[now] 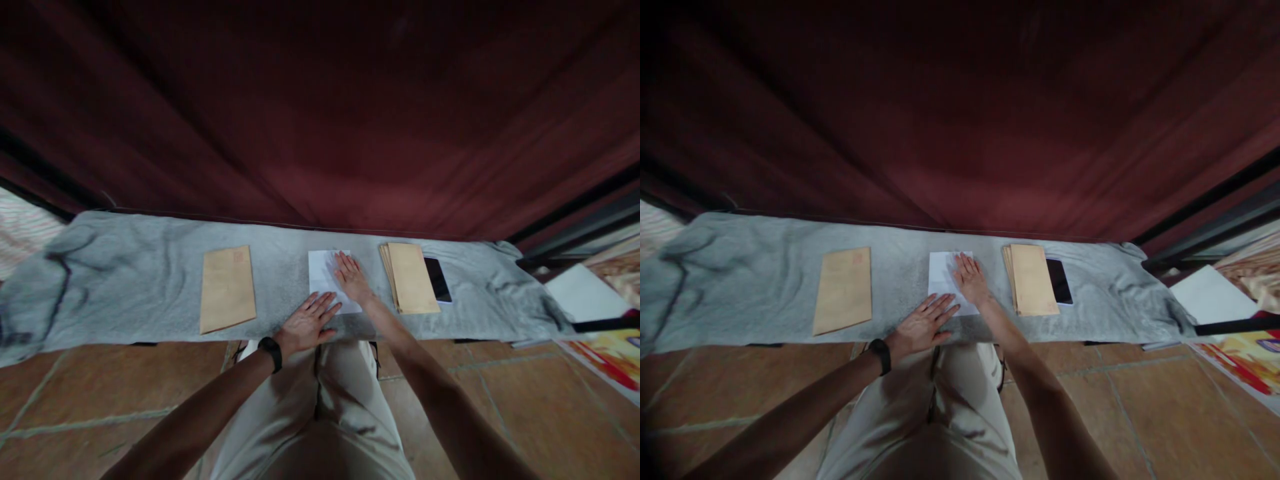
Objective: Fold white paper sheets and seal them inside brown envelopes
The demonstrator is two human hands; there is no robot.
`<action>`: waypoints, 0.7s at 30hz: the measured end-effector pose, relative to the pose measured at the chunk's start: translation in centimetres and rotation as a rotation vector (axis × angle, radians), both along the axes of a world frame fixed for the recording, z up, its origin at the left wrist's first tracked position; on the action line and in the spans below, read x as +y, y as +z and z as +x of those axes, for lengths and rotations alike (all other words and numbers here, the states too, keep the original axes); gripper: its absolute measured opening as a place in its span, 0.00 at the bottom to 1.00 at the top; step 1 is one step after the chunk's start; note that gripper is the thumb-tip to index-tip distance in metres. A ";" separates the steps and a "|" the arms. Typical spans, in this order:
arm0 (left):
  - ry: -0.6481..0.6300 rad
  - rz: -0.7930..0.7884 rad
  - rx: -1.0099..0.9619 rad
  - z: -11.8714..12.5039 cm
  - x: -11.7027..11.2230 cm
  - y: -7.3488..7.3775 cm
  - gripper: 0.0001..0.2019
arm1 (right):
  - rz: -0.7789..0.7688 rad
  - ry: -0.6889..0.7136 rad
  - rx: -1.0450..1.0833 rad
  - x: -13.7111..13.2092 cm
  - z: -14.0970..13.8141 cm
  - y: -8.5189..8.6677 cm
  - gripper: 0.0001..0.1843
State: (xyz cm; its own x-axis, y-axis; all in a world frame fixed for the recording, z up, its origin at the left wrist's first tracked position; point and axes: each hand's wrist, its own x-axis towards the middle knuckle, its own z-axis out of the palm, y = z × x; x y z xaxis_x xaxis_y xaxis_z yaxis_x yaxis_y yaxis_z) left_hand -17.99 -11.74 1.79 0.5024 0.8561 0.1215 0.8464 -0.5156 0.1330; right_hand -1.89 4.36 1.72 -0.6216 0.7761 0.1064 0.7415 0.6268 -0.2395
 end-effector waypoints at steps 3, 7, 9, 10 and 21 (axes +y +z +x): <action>0.005 0.002 -0.008 0.0 0.0 -0.3 0.33 | 0.006 0.105 -0.009 -3.4 2.1 -0.8 0.29; 0.002 -0.007 -0.019 0.1 -0.1 -0.5 0.33 | -0.001 0.107 -0.024 -6.3 4.2 -1.3 0.28; 0.006 -0.011 -0.025 0.2 -0.1 -0.5 0.33 | 0.003 0.074 -0.019 -6.9 4.9 -1.3 0.28; 0.010 -0.011 -0.028 0.2 -0.2 -0.4 0.34 | 0.007 0.056 -0.015 -7.1 5.1 -1.2 0.28; 0.019 0.016 -0.027 0.4 -0.6 -0.5 0.34 | 0.079 -0.084 -0.005 -9.4 7.0 -1.8 0.29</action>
